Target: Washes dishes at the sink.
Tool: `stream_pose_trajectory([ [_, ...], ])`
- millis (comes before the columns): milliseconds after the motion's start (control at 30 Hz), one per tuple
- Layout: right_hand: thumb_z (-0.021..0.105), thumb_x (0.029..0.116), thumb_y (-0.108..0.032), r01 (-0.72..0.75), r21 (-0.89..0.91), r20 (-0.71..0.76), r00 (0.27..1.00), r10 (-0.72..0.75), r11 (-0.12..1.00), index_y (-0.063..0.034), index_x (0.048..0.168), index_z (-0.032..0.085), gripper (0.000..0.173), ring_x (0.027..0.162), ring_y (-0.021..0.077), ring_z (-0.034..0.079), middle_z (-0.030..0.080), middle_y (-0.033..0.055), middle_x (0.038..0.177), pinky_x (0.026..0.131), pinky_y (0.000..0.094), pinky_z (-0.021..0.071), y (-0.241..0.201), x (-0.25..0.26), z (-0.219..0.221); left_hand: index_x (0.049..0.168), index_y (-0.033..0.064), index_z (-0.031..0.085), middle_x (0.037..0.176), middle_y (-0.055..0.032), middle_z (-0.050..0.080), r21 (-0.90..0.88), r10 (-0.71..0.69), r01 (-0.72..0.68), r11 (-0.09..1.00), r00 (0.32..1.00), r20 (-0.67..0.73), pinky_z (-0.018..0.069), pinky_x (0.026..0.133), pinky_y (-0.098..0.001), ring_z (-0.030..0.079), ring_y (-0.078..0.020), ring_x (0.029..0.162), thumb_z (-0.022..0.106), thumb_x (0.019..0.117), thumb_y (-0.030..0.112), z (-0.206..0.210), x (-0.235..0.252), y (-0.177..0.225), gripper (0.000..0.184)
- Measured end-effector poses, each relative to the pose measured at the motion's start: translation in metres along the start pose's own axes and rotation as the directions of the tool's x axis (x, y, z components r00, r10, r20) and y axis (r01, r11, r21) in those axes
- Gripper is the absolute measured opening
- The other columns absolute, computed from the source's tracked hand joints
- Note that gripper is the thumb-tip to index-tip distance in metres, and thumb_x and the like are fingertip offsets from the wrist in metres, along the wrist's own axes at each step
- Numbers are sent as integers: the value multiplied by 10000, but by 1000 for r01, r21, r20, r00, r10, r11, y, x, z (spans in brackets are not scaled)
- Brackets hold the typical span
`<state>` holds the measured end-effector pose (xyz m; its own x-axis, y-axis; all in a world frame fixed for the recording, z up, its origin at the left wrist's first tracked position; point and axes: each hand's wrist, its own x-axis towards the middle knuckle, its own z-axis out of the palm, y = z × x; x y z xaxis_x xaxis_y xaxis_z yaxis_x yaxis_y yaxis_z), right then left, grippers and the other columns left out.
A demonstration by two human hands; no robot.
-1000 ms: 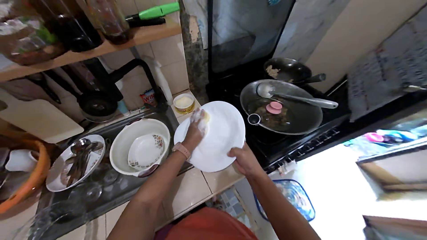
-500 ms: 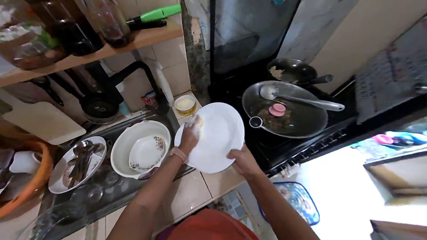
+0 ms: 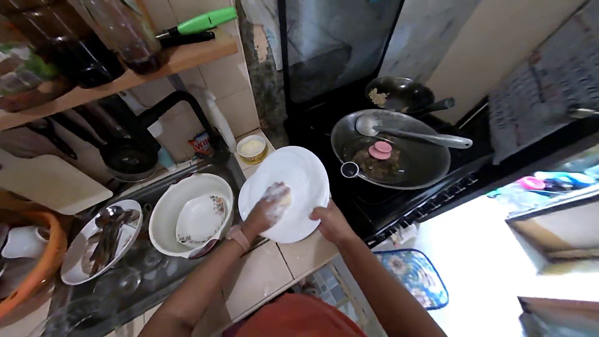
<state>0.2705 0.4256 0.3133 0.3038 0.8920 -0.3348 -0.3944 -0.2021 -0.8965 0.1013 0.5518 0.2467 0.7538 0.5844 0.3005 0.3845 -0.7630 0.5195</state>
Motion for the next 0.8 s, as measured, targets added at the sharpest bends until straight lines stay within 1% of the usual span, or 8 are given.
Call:
stream_pose_trajectory([
  [67, 493, 808, 194, -46, -21, 22, 999, 46, 999, 37, 1479, 293, 718, 978, 111, 658, 592, 143, 1199, 801, 280, 580, 2, -6, 1, 1483, 7, 516, 1560, -239, 448, 106, -173, 178, 978, 983, -53, 177, 1221, -656, 314, -425, 1511, 493, 1042, 214, -7, 14, -20, 488],
  [167, 484, 791, 208, -110, -6, 75, 991, 110, 994, 18, 1466, 310, 722, 959, 128, 667, 602, 138, 1174, 780, 299, 587, 8, -6, 7, 1553, 70, 436, 1594, -284, 357, 103, -313, 329, 939, 939, -146, 115, 1209, -691, 229, -485, 1519, 575, 1028, 312, -12, 49, -3, 595],
  [300, 471, 808, 191, -101, 40, 115, 989, 95, 994, 24, 1410, 353, 636, 928, 138, 673, 614, 134, 1135, 760, 309, 595, 7, 7, 15, 1546, 69, 448, 1627, -237, 329, -24, -98, 96, 995, 992, -85, 279, 1230, -545, 240, -402, 1541, 581, 1008, 213, 0, 60, 40, 573],
  [367, 458, 822, 185, -56, 90, 104, 994, 47, 994, 39, 1399, 361, 603, 926, 139, 673, 617, 137, 1123, 771, 306, 594, 7, 17, 16, 1538, 37, 449, 1620, -225, 355, -94, -34, 33, 995, 999, -8, 295, 1232, -510, 277, -367, 1537, 550, 1000, 129, 2, 43, 50, 555],
  [533, 444, 821, 189, -7, 198, 24, 1000, 2, 980, 39, 1416, 341, 622, 929, 171, 686, 619, 167, 1133, 772, 338, 605, 19, 42, 10, 1399, -27, 598, 1481, -246, 537, -83, 22, -13, 996, 995, 100, 363, 1191, -521, 445, -410, 1441, 532, 932, 30, -9, -26, 20, 475],
  [633, 420, 831, 184, -36, 284, -2, 999, 38, 958, 15, 1405, 354, 602, 920, 171, 682, 618, 154, 1120, 765, 346, 605, 24, 44, 3, 1265, -11, 704, 1359, -235, 640, 112, -31, 38, 993, 997, -65, 439, 1120, -571, 554, -441, 1335, 579, 914, 28, -29, -48, -20, 375],
  [700, 411, 882, 159, -76, 344, 0, 997, 81, 936, 7, 1382, 378, 524, 895, 180, 689, 633, 143, 1081, 750, 355, 609, 29, 45, -2, 1215, -33, 716, 1318, -256, 655, 118, -130, 156, 981, 970, -204, 449, 1104, -583, 569, -457, 1307, 594, 936, 51, -47, -46, -39, 316],
  [800, 422, 964, 82, -145, 404, 48, 989, 138, 903, -20, 1297, 441, 349, 850, 186, 712, 682, 118, 997, 739, 371, 622, 40, 50, -8, 1207, -158, 636, 1314, -285, 630, -378, -376, 224, 898, 836, -400, 467, 1103, -435, 596, -321, 1271, 494, 981, 20, -66, -32, -44, 321],
])
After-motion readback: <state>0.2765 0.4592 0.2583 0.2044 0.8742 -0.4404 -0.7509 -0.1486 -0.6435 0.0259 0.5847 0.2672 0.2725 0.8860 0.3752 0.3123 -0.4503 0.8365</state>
